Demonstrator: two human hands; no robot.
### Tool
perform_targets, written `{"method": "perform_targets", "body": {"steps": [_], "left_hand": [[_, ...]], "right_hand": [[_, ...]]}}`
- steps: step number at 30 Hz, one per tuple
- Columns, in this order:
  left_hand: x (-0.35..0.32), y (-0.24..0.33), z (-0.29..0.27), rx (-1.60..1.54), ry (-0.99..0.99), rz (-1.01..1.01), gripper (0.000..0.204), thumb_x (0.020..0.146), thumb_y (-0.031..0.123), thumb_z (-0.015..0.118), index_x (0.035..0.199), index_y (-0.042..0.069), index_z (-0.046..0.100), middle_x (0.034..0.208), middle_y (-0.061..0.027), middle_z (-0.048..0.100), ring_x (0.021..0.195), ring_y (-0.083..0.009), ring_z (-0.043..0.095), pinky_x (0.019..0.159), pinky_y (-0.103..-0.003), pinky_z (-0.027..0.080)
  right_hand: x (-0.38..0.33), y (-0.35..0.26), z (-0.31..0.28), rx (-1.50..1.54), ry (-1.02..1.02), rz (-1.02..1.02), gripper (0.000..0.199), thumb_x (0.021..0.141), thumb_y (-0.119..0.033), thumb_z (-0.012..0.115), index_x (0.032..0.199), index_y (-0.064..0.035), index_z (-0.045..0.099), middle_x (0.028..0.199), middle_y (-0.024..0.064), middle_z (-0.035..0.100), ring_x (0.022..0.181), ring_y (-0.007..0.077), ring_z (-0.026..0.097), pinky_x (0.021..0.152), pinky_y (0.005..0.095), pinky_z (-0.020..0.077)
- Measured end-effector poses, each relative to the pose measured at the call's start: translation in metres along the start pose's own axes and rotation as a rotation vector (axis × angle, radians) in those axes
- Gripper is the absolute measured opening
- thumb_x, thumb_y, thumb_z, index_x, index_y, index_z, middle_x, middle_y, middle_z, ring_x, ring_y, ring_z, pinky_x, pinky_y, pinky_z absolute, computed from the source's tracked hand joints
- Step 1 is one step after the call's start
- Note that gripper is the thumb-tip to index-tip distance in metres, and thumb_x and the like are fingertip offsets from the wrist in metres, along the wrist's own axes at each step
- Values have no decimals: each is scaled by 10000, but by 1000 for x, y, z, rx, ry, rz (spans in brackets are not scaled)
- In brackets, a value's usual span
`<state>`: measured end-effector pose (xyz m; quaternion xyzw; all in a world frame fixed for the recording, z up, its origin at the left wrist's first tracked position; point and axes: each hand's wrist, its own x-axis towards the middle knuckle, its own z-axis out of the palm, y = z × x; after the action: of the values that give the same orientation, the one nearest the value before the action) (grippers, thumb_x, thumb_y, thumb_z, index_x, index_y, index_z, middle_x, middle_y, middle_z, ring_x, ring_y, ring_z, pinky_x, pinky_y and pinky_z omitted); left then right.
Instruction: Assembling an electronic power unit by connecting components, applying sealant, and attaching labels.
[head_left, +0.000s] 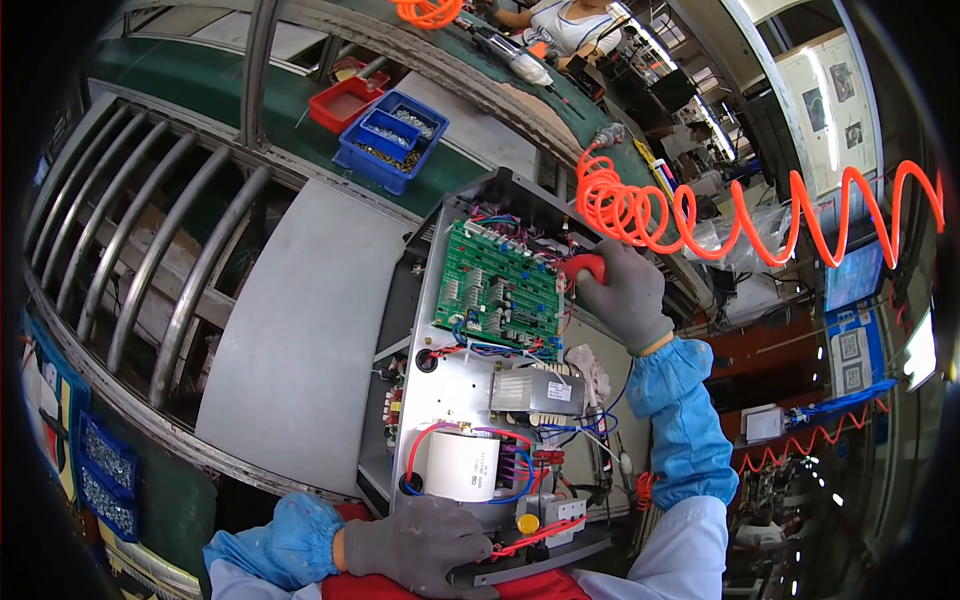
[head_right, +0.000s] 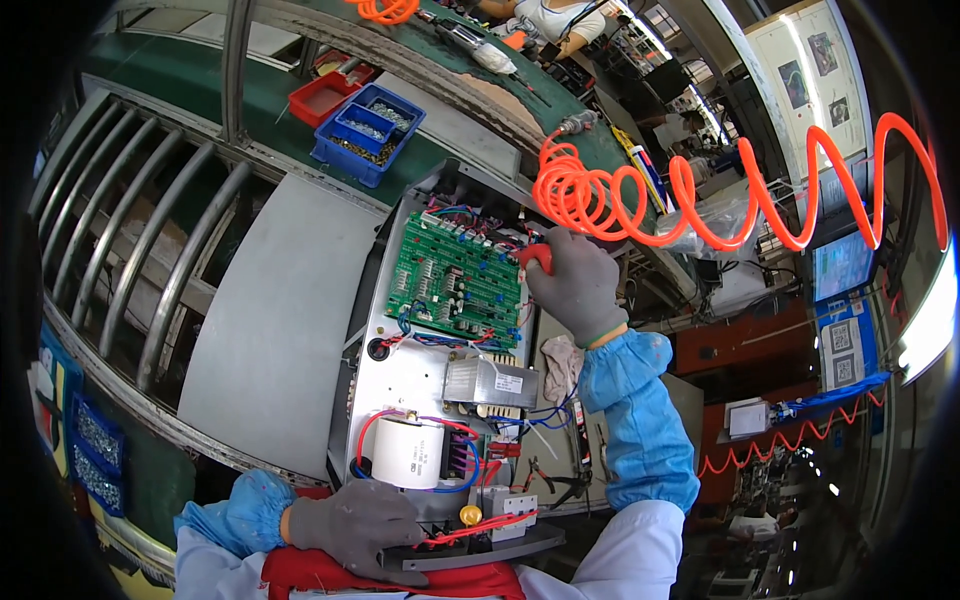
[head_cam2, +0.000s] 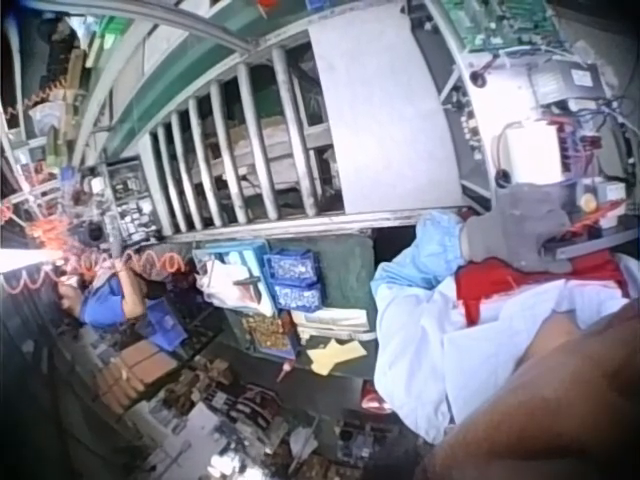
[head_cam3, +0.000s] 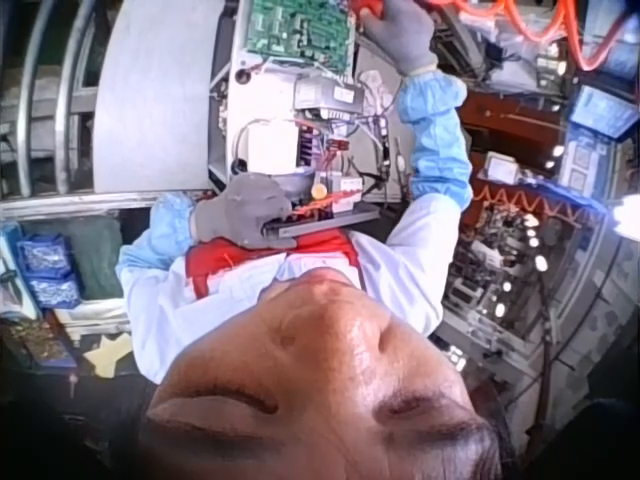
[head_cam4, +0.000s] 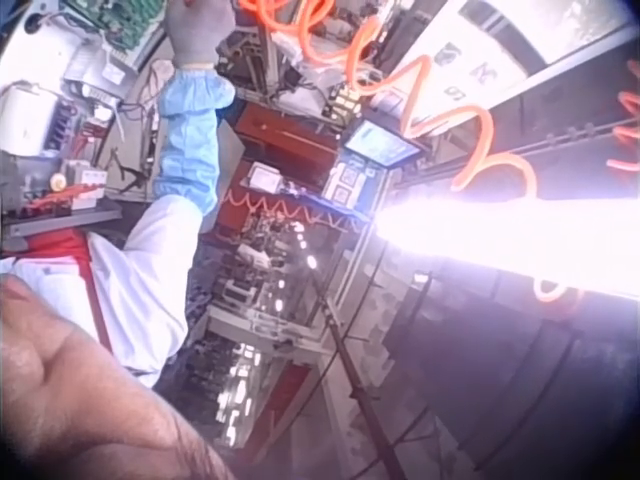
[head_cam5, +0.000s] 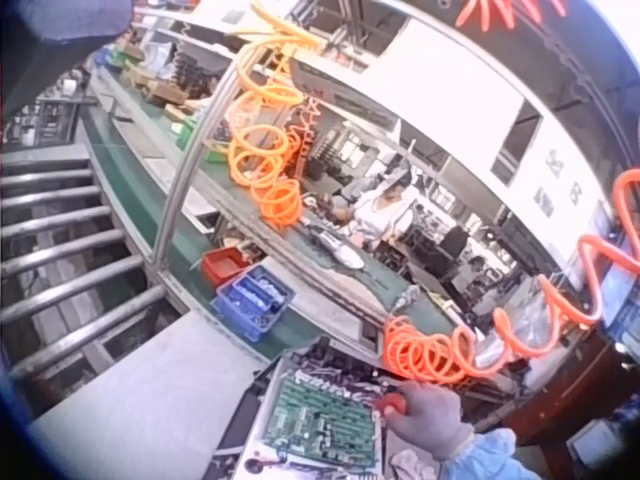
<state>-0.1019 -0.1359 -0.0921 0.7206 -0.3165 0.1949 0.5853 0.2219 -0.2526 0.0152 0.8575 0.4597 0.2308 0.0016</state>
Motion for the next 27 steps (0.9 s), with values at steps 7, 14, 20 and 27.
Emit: {"method": "perform_targets", "body": {"steps": [7, 14, 20, 27], "left_hand": [[-3, -1, 2, 6, 2, -6, 410, 732, 480, 799, 740, 103, 639, 674, -31, 576, 605, -208, 584, 507, -336, 442], [-5, -2, 1, 13, -18, -13, 405, 737, 478, 793, 758, 100, 651, 696, -31, 591, 621, -200, 595, 514, -335, 446], [-5, -2, 1, 5, -28, -16, 402, 740, 482, 791, 772, 105, 654, 691, -28, 591, 616, -195, 590, 507, -334, 433], [-4, -1, 1, -5, 32, -3, 398, 725, 465, 813, 759, 105, 648, 677, -21, 582, 600, -193, 577, 489, -333, 414]], "right_hand": [[10, 0, 5, -50, -49, -13, 218, 732, -251, 672, 848, -79, 606, 718, 150, 623, 697, 358, 637, 602, 477, 495], [24, -8, 5, -75, -95, -54, 186, 714, -211, 658, 786, -71, 559, 732, 138, 620, 700, 361, 630, 596, 468, 495], [46, -30, 17, -160, -259, -118, 166, 705, -187, 651, 818, -81, 592, 766, 135, 604, 715, 358, 634, 609, 479, 491], [54, -74, 35, -358, -546, -377, 191, 678, -170, 648, 849, -87, 659, 842, 114, 640, 774, 323, 663, 643, 448, 518]]}}
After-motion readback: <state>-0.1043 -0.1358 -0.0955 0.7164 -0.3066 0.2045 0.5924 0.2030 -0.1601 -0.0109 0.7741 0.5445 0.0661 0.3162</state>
